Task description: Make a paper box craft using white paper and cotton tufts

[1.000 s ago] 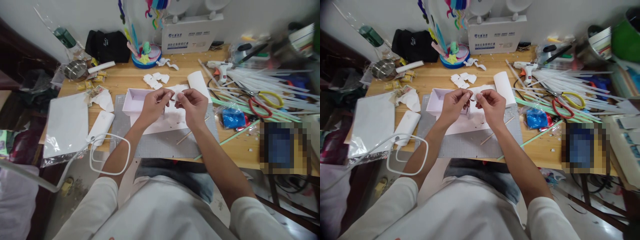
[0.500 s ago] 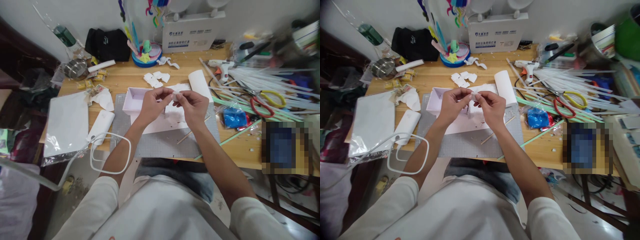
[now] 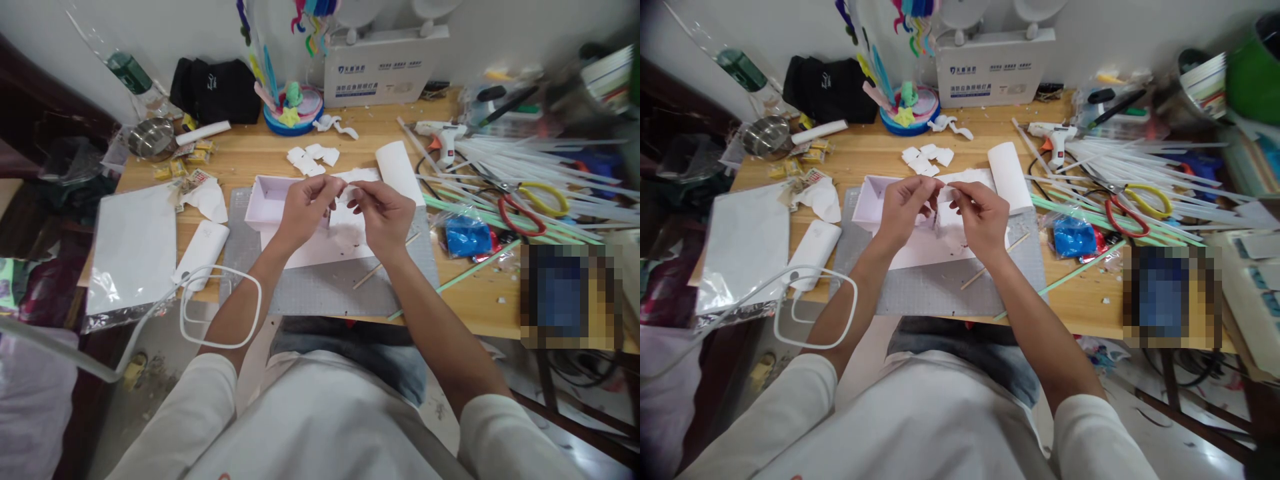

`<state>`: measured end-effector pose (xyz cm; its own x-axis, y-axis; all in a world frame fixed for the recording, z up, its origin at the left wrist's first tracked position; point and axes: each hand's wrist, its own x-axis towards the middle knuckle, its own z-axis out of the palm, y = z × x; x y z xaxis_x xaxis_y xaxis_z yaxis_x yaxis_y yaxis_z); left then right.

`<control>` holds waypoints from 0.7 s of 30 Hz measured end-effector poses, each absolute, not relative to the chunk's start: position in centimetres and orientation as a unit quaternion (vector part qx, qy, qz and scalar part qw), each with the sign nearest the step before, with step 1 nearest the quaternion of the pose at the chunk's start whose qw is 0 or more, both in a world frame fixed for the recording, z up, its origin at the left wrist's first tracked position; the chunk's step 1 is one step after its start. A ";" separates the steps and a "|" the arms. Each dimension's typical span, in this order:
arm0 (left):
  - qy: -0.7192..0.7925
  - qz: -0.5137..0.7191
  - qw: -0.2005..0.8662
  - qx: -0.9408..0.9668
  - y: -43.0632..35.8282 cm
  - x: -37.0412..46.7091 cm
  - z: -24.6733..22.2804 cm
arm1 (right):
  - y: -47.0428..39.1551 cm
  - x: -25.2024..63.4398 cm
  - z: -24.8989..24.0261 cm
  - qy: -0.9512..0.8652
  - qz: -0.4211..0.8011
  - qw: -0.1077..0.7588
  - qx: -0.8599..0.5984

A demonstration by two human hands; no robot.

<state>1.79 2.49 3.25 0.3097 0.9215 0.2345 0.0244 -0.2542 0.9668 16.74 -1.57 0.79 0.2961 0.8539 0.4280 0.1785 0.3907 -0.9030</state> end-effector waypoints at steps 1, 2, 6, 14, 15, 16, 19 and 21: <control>0.370 0.461 0.493 0.638 2.5 1.8 3.2 | -1.6 16.7 0.7 -0.538 0.254 0.641 -0.485; 0.373 0.463 0.496 0.633 2.6 1.8 3.2 | -1.7 16.7 0.7 -0.545 0.244 0.638 -0.486; 0.374 0.447 0.497 0.643 2.6 1.8 3.1 | -2.0 16.8 1.0 -0.584 0.185 0.608 -0.505; 0.351 0.446 0.520 0.638 2.6 1.7 3.2 | -2.0 16.9 1.3 -0.636 0.081 0.580 -0.502; 0.350 0.446 0.523 0.637 2.6 1.6 3.2 | -2.0 16.9 1.2 -0.640 0.065 0.579 -0.501; 0.350 0.445 0.525 0.636 2.6 1.6 3.2 | -1.9 16.8 1.2 -0.643 0.049 0.579 -0.499; 0.352 0.445 0.528 0.632 2.6 1.6 3.2 | -1.8 16.9 1.1 -0.651 0.019 0.581 -0.488; 0.352 0.448 0.527 0.631 2.6 1.6 3.1 | -1.8 16.9 1.0 -0.655 0.013 0.579 -0.485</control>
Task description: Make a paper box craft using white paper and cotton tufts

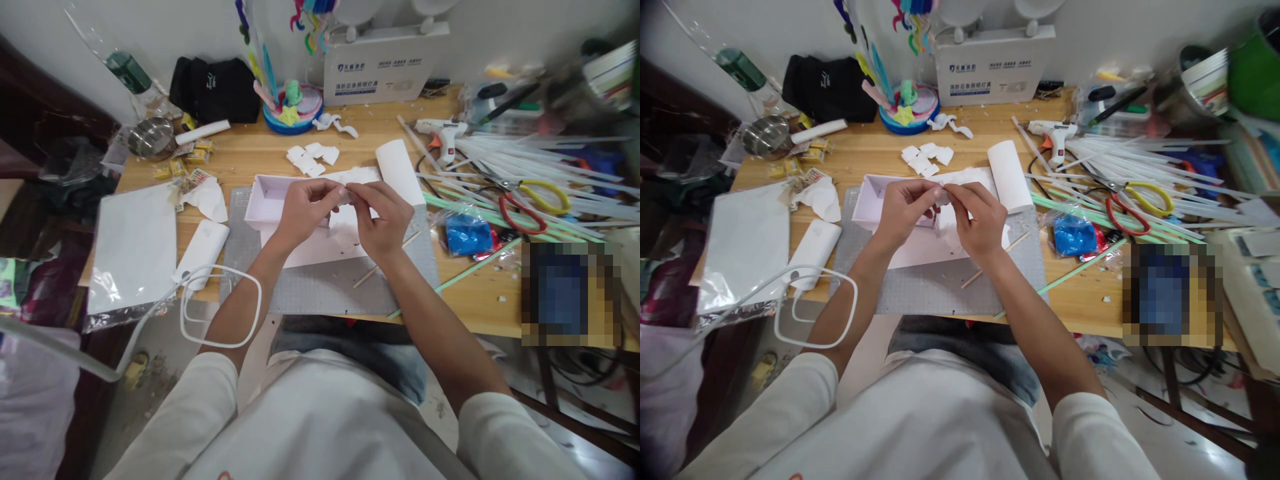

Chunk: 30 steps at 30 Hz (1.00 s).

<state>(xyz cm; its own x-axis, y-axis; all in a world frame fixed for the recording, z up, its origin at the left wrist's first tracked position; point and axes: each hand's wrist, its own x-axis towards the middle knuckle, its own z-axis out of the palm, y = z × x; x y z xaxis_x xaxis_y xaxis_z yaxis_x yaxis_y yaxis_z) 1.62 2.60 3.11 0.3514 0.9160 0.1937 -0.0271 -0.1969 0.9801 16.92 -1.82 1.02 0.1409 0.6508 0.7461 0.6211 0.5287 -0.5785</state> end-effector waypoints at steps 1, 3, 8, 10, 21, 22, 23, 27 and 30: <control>0.351 0.449 0.526 0.631 2.6 1.6 3.0 | -1.8 17.0 1.0 -0.657 0.012 0.577 -0.485; 0.349 0.451 0.524 0.633 2.7 1.6 2.9 | -1.8 17.0 0.9 -0.658 0.015 0.574 -0.487; 0.354 0.452 0.514 0.637 2.7 1.7 3.0 | -1.9 17.0 0.9 -0.650 0.025 0.576 -0.494; 0.361 0.452 0.510 0.636 2.7 1.8 3.1 | -2.0 17.0 0.9 -0.639 0.026 0.592 -0.491; 0.377 0.445 0.534 0.612 2.4 1.8 3.4 | -1.8 17.1 0.8 -0.632 -0.028 0.609 -0.479; 0.377 0.446 0.537 0.609 2.4 1.8 3.5 | -1.8 17.1 0.8 -0.631 -0.026 0.612 -0.476; 0.378 0.447 0.539 0.606 2.3 1.8 3.6 | -1.8 17.1 0.8 -0.632 -0.023 0.614 -0.473; 0.389 0.454 0.539 0.593 2.2 1.7 3.7 | -1.8 17.1 0.8 -0.633 -0.033 0.617 -0.465; 0.397 0.459 0.539 0.584 2.3 1.7 3.7 | -1.8 17.1 0.8 -0.636 -0.034 0.618 -0.461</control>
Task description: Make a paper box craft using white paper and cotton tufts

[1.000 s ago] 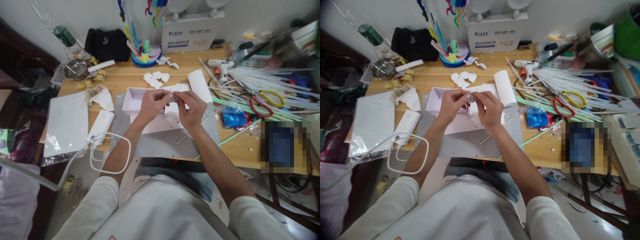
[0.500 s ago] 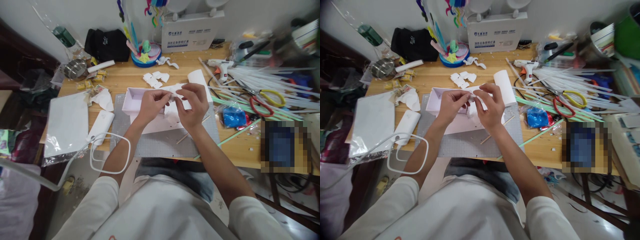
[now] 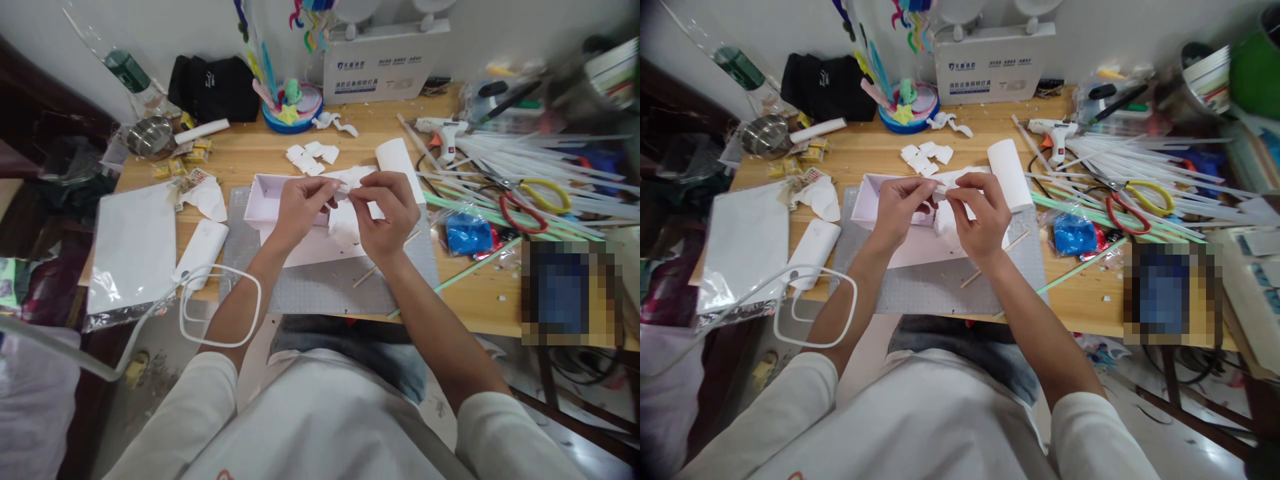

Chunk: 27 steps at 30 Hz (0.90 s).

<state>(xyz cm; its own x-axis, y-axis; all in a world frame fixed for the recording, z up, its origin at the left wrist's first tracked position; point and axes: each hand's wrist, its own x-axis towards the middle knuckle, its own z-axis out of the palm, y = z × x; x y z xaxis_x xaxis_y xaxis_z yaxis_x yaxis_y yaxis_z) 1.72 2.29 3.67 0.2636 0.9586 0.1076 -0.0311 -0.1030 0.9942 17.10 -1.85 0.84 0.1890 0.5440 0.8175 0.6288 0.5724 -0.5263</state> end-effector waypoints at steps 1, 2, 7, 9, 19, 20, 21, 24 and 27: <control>0.398 0.459 0.540 0.582 2.3 1.7 3.6 | -1.9 17.1 0.9 -0.636 -0.036 0.619 -0.459; 0.400 0.460 0.541 0.580 2.4 1.7 3.6 | -1.9 17.1 0.9 -0.637 -0.039 0.621 -0.456; 0.419 0.470 0.540 0.559 2.6 1.6 3.5 | -1.9 16.9 1.2 -0.637 -0.060 0.619 -0.455; 0.432 0.475 0.536 0.548 2.8 1.5 3.4 | -2.0 16.8 1.4 -0.645 -0.050 0.616 -0.450; 0.488 0.485 0.481 0.543 3.6 1.4 2.9 | -2.7 16.6 1.8 -0.681 0.033 0.562 -0.469; 0.489 0.485 0.477 0.546 3.7 1.3 2.9 | -2.8 16.5 1.9 -0.677 0.032 0.562 -0.475; 0.491 0.485 0.473 0.548 3.8 1.2 2.9 | -2.8 16.5 2.0 -0.672 0.034 0.565 -0.478; 0.492 0.490 0.449 0.562 4.1 0.6 3.1 | -2.8 16.3 2.2 -0.658 0.064 0.580 -0.476; 0.472 0.484 0.434 0.596 4.1 0.1 3.6 | -2.7 16.2 2.0 -0.631 0.117 0.597 -0.481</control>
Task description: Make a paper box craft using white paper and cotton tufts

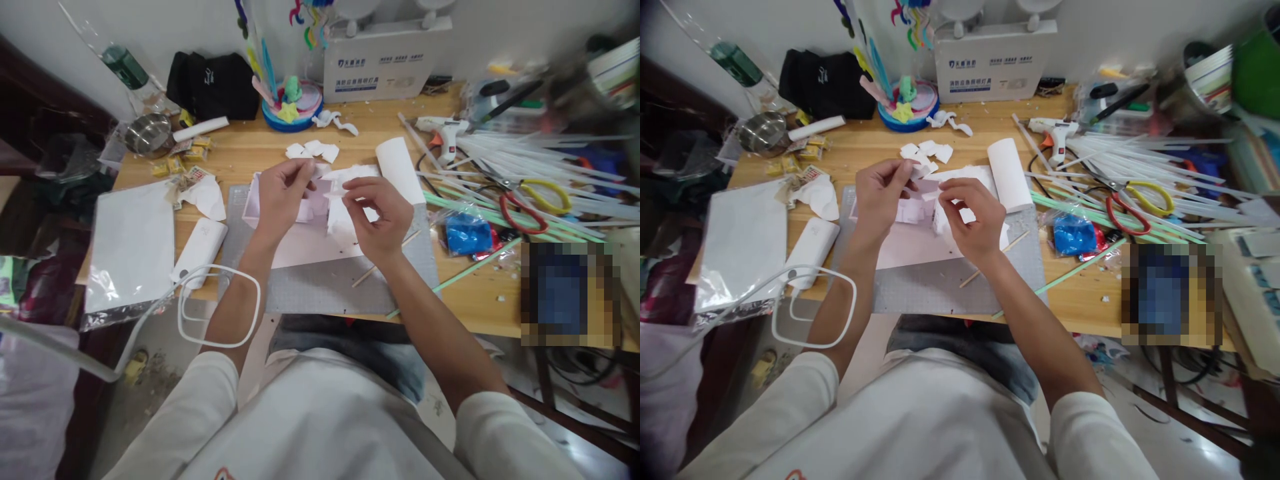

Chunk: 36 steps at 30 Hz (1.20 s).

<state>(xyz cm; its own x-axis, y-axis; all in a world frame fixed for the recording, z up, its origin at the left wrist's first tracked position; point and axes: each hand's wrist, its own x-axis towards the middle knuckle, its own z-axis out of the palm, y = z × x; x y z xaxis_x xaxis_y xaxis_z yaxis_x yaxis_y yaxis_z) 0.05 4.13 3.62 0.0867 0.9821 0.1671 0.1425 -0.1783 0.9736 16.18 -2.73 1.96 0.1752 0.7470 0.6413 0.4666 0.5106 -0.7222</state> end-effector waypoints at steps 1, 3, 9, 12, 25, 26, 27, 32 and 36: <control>0.461 0.474 0.441 0.607 4.1 0.0 3.7 | -2.7 16.1 1.8 -0.623 0.130 0.603 -0.481; 0.439 0.448 0.470 0.621 3.8 0.0 3.9 | -2.6 16.1 1.5 -0.610 0.143 0.612 -0.483; 0.409 0.391 0.552 0.613 2.9 1.1 3.8 | -2.4 15.9 1.1 -0.585 0.144 0.611 -0.514; 0.408 0.392 0.571 0.595 2.7 1.2 3.9 | -2.3 15.9 0.9 -0.578 0.134 0.622 -0.511; 0.432 0.354 0.346 0.754 3.6 -0.6 4.0 | -2.1 16.1 0.8 -0.545 0.175 0.621 -0.535; 0.450 0.336 0.301 0.770 3.9 -1.2 4.1 | -2.0 16.2 0.7 -0.539 0.179 0.622 -0.538; 0.465 0.312 0.264 0.785 4.2 -1.8 4.2 | -1.9 16.3 0.6 -0.535 0.180 0.623 -0.542; 0.488 0.247 0.226 0.806 5.2 -4.3 4.4 | -1.8 16.5 0.4 -0.533 0.177 0.615 -0.553; 0.482 0.271 0.248 0.795 6.0 -4.9 5.2 | -1.8 16.6 0.3 -0.535 0.170 0.613 -0.556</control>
<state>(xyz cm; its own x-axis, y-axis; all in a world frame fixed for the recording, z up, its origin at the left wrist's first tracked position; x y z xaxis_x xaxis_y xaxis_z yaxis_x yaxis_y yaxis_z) -4.86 5.95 5.17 0.3880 0.9016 0.1913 0.6325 -0.4115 0.6562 16.60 -1.77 0.35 0.3692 0.8029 0.4680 0.3867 0.3252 -0.8630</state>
